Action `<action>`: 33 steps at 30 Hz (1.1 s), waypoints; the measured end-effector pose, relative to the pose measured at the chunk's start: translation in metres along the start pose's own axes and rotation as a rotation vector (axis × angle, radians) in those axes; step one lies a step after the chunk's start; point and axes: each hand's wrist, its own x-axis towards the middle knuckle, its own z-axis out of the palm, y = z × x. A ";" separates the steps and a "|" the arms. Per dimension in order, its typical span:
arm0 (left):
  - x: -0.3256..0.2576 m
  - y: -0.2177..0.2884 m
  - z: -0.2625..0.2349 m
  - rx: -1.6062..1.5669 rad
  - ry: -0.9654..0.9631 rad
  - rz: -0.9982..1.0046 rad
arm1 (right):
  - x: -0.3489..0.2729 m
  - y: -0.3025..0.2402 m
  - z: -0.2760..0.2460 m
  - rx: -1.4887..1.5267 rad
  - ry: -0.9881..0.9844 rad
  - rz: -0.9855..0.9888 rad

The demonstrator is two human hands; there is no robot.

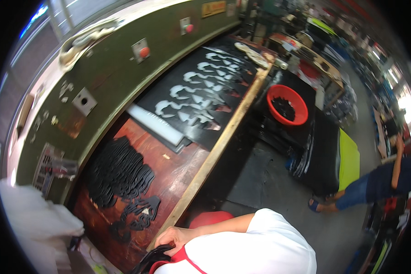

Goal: The person operates a die-cutting machine to cut shapes from black material sheets. They place a sheet, position a white template, press the machine button, then remove and separate the cut pieces, repeating the cycle.

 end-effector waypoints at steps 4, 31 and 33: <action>0.012 -0.011 0.023 0.072 0.232 0.018 | -0.001 -0.022 -0.006 -0.057 0.201 0.151; 0.078 -0.101 0.125 -0.881 -0.901 0.107 | -0.075 -0.064 -0.029 -0.630 0.755 -0.171; 0.064 -0.100 0.144 -0.584 -0.624 0.117 | -0.079 -0.060 -0.032 -0.240 0.657 -0.125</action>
